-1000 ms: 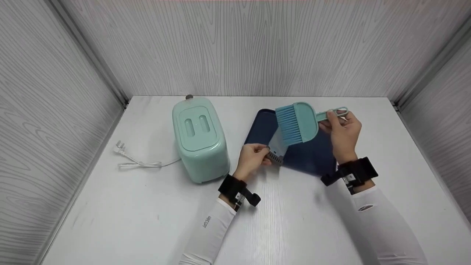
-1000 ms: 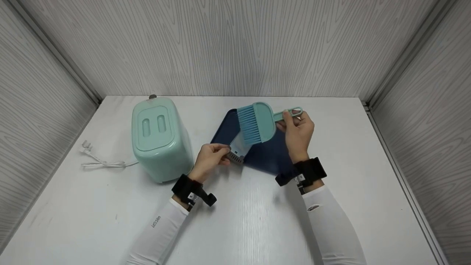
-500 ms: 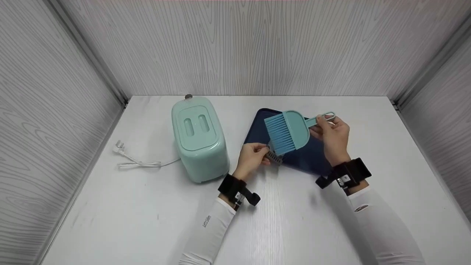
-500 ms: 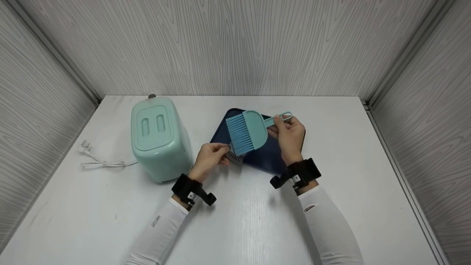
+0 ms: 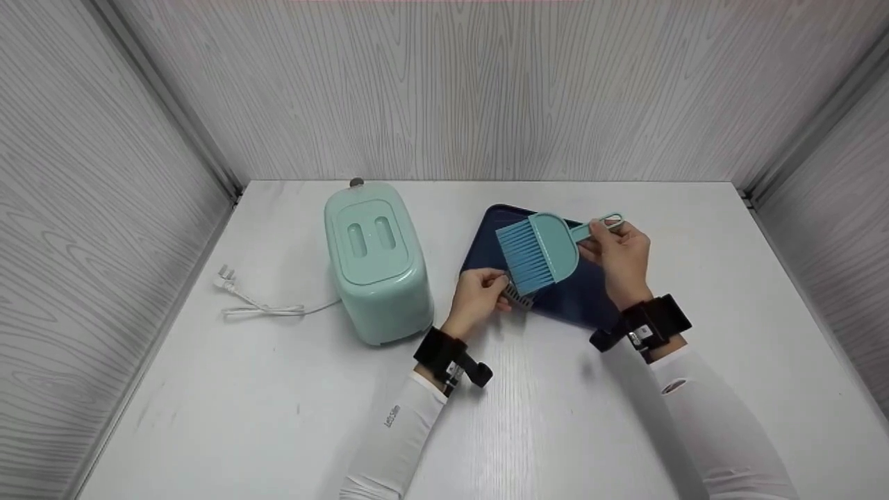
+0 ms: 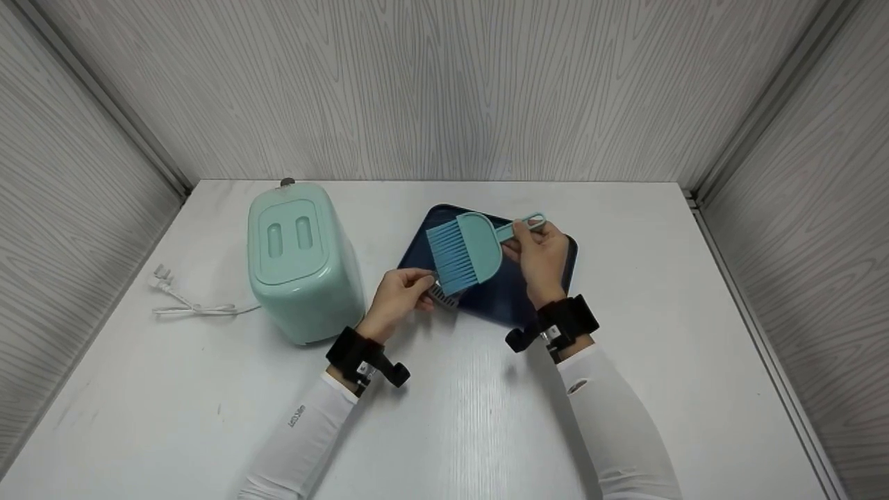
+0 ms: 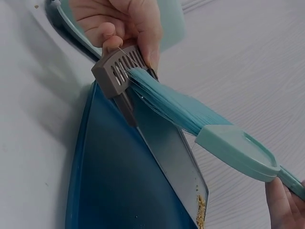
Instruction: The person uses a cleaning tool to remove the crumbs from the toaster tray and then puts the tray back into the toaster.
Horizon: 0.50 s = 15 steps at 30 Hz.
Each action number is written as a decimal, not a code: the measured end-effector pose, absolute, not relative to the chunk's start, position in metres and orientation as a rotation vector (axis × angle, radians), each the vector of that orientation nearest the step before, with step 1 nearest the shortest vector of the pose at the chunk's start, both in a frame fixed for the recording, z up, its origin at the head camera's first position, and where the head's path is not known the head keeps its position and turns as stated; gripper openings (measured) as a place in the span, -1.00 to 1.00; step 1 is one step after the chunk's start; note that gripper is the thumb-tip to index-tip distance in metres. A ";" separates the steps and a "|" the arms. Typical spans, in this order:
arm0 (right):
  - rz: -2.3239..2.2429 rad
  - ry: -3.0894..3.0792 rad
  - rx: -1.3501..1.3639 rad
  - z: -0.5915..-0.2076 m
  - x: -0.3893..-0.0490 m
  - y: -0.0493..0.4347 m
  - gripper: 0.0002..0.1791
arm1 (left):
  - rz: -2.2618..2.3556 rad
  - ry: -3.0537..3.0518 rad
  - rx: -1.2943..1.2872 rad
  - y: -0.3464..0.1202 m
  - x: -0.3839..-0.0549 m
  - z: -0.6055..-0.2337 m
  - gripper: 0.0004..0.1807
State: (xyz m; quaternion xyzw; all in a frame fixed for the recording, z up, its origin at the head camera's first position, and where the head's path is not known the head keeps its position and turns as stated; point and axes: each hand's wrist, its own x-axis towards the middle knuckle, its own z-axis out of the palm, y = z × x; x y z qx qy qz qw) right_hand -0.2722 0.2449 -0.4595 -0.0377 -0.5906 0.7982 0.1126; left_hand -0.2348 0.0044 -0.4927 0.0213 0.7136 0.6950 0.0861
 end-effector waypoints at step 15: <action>2.298 -1.719 -0.122 -0.461 -0.278 0.254 -0.83 | 2.034 2.172 0.096 0.002 -0.234 -0.492 -0.67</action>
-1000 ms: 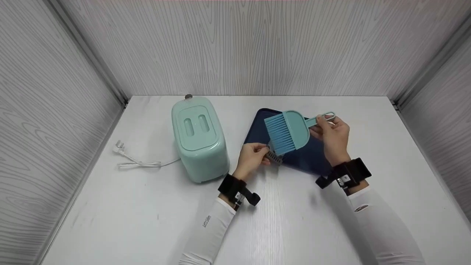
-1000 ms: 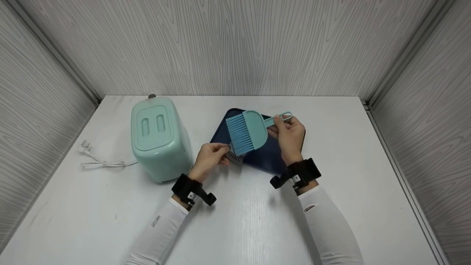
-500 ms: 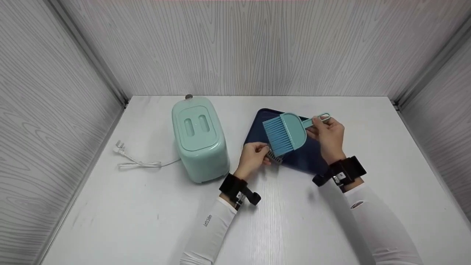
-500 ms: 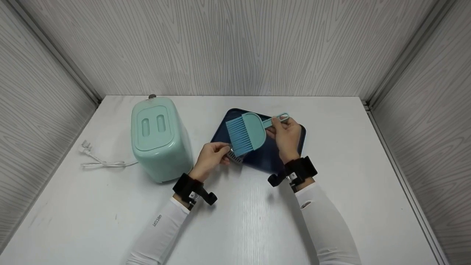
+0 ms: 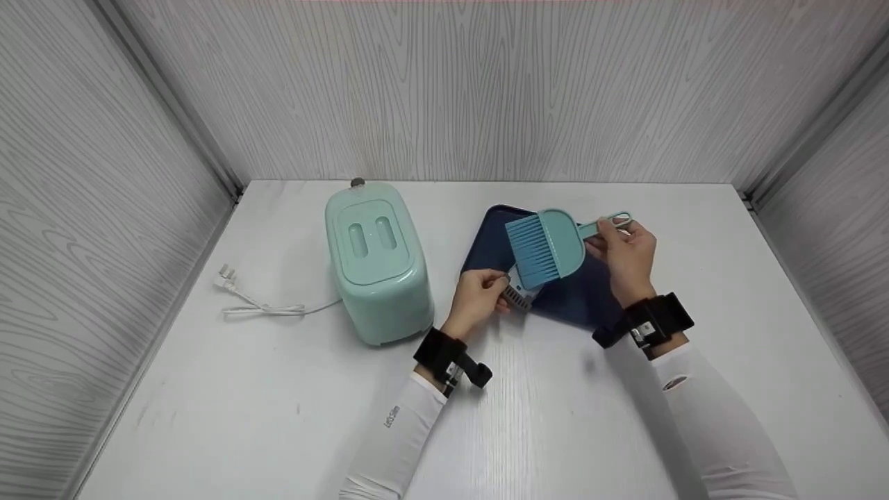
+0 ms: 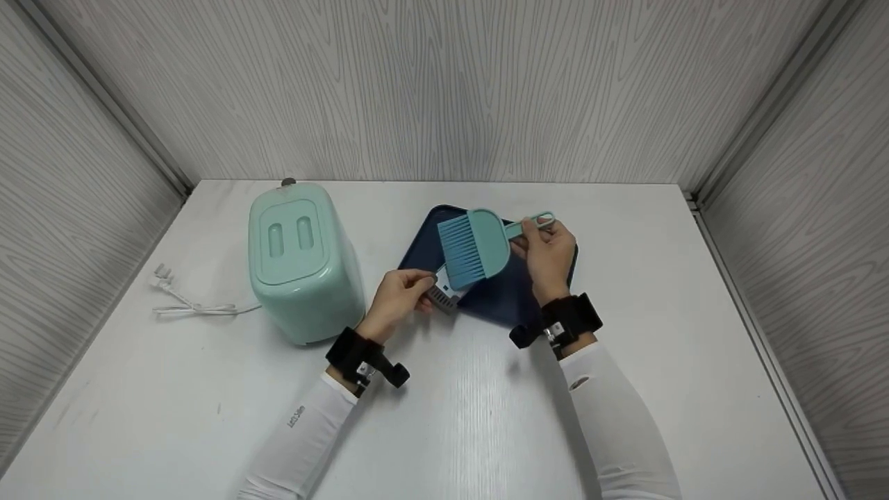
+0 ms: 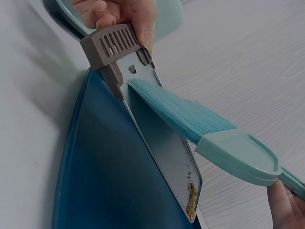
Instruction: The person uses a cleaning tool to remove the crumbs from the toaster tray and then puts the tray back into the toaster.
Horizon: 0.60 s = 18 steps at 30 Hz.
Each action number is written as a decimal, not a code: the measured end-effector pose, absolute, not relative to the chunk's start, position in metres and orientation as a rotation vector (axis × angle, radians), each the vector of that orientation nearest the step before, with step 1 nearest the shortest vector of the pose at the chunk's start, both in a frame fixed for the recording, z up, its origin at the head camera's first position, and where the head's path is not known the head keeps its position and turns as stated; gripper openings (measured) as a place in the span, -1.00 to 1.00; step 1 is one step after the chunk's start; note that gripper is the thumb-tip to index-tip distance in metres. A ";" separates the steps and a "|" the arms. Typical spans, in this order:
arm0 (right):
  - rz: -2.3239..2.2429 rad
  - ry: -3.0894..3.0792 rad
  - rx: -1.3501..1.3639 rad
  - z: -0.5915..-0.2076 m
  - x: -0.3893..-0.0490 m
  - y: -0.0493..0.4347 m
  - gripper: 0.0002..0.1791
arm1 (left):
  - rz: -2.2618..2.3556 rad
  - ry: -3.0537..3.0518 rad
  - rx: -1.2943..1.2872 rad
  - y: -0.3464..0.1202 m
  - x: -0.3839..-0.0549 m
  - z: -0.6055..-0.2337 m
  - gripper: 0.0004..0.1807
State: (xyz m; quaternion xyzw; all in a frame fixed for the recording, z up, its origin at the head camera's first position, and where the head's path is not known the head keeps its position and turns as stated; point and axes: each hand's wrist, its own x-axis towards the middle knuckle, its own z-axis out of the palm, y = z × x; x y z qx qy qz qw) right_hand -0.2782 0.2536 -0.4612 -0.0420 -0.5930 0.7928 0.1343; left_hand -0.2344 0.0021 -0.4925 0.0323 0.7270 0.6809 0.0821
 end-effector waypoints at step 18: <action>2.237 -1.657 -0.153 -0.463 -0.283 0.271 -0.83 | 2.031 2.183 0.088 0.002 -0.234 -0.490 -0.69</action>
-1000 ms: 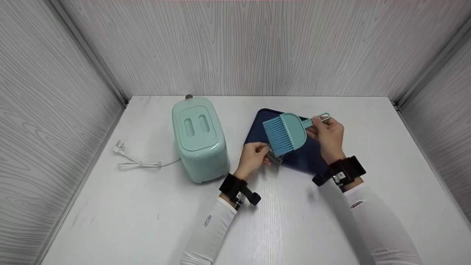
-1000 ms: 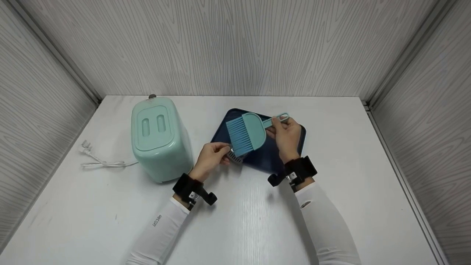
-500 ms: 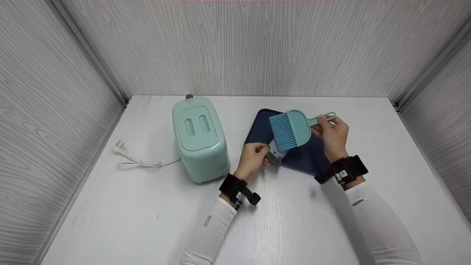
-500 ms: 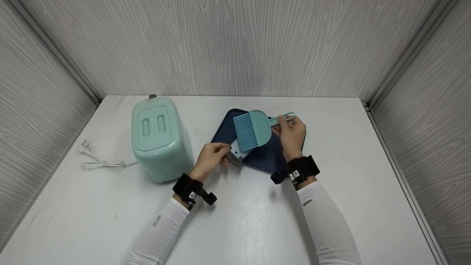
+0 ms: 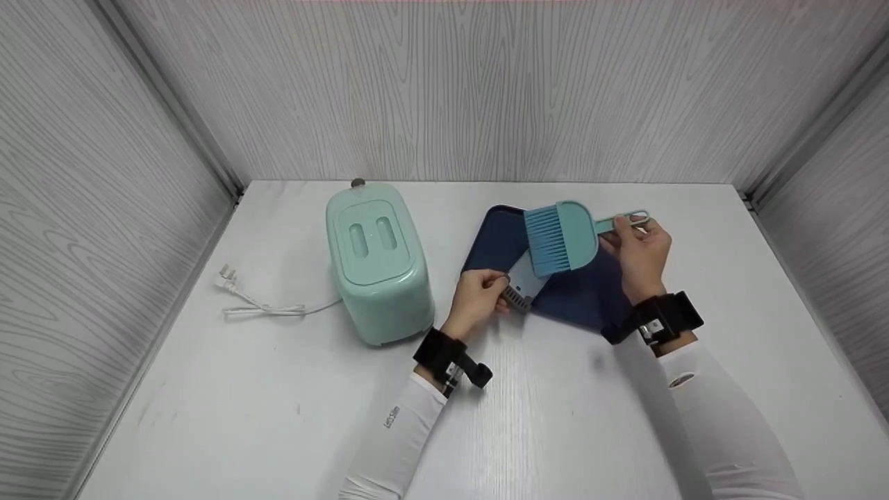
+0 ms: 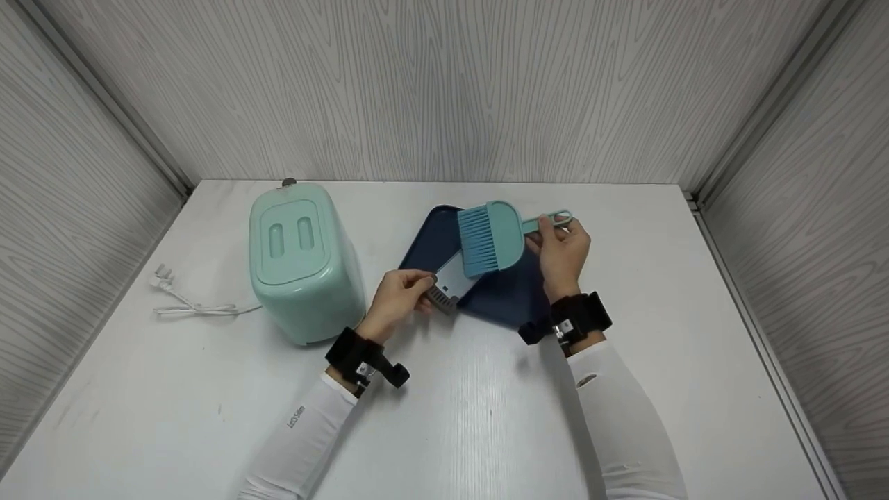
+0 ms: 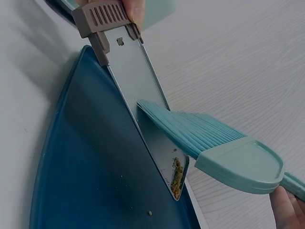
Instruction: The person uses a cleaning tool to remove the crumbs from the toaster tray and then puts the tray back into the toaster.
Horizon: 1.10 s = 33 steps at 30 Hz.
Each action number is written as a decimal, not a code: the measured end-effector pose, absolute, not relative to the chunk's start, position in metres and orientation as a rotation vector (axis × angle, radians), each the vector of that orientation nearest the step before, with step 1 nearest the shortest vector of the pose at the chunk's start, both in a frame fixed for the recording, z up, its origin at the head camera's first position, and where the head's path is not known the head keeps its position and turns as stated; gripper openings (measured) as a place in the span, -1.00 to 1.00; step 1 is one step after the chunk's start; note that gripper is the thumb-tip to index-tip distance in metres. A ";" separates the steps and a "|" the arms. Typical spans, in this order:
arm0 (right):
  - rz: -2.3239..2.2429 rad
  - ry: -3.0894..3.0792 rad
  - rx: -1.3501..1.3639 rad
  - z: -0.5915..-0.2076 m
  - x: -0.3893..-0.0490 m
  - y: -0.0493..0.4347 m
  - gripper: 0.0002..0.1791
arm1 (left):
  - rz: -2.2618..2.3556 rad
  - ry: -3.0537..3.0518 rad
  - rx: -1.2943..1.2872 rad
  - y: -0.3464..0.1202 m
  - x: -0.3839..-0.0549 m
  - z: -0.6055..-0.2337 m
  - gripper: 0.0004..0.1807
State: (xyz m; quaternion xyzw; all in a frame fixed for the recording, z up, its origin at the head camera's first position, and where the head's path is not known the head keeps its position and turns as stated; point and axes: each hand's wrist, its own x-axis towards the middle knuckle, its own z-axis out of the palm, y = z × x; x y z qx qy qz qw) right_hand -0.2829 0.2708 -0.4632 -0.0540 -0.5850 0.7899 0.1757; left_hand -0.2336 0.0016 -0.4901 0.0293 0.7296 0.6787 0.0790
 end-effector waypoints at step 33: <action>2.074 -1.627 -0.268 -0.467 -0.284 0.301 -0.90 | 2.034 2.183 0.081 0.002 -0.233 -0.486 -0.74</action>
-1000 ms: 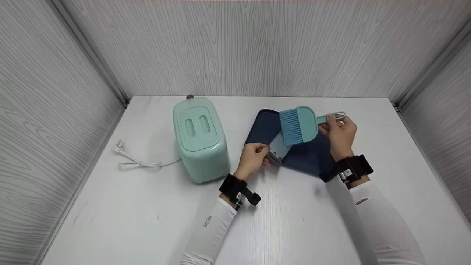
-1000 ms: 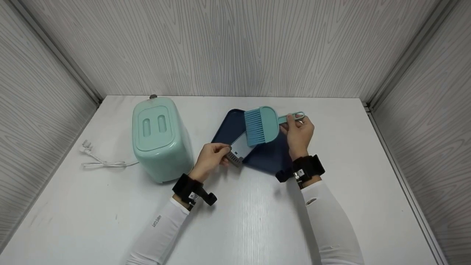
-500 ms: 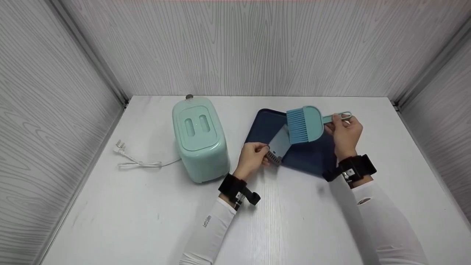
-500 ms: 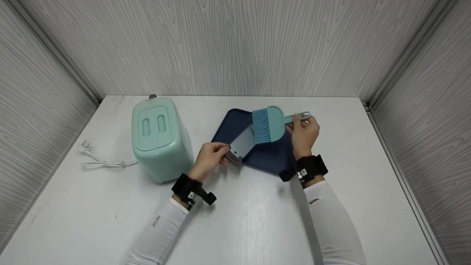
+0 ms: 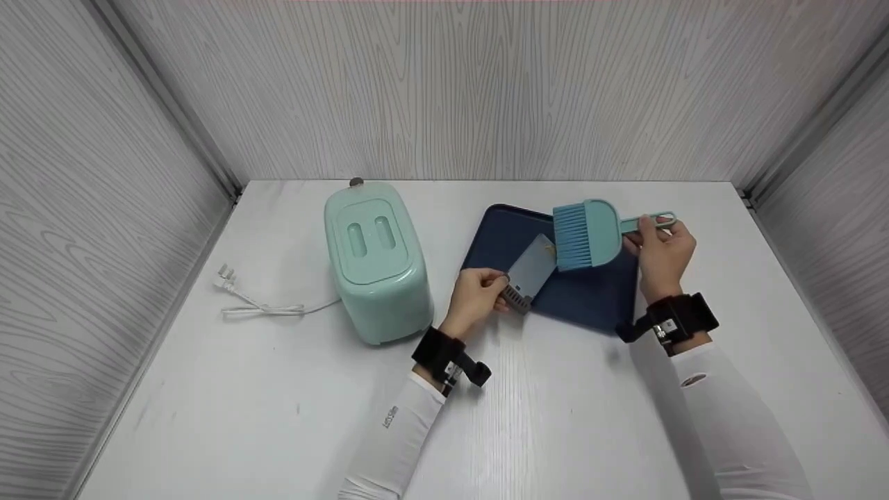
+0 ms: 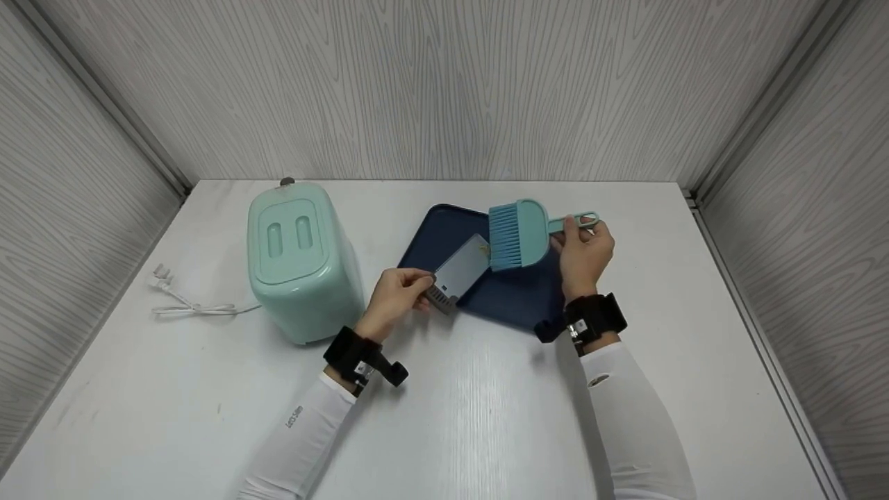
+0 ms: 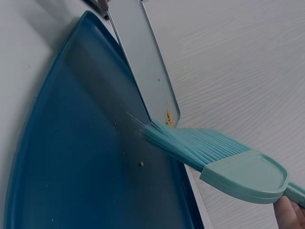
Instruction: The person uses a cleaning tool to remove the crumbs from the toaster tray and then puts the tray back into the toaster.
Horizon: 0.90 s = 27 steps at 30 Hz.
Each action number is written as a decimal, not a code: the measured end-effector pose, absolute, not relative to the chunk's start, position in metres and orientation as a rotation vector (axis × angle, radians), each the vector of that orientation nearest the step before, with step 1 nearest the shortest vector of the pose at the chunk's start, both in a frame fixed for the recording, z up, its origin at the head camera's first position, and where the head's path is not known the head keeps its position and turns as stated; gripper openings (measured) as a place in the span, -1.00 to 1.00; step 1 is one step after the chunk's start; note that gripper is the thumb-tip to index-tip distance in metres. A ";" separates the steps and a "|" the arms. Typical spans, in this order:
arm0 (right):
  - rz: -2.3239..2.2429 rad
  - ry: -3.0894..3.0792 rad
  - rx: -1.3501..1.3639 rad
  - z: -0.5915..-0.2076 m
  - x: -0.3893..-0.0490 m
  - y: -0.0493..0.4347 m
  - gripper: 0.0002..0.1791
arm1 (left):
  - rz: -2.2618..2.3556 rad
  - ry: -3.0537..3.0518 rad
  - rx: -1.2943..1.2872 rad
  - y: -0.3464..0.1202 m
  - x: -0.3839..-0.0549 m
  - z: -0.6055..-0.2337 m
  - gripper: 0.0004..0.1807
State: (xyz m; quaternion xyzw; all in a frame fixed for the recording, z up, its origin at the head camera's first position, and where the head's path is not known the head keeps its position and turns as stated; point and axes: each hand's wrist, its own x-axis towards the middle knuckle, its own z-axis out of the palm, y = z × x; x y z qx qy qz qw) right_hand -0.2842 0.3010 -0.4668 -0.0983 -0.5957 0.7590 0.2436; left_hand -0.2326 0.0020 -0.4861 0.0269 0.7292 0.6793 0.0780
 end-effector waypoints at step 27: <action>2.187 -1.489 -0.293 -0.446 -0.293 0.283 -0.87 | 2.062 2.147 0.062 0.004 -0.231 -0.487 -0.72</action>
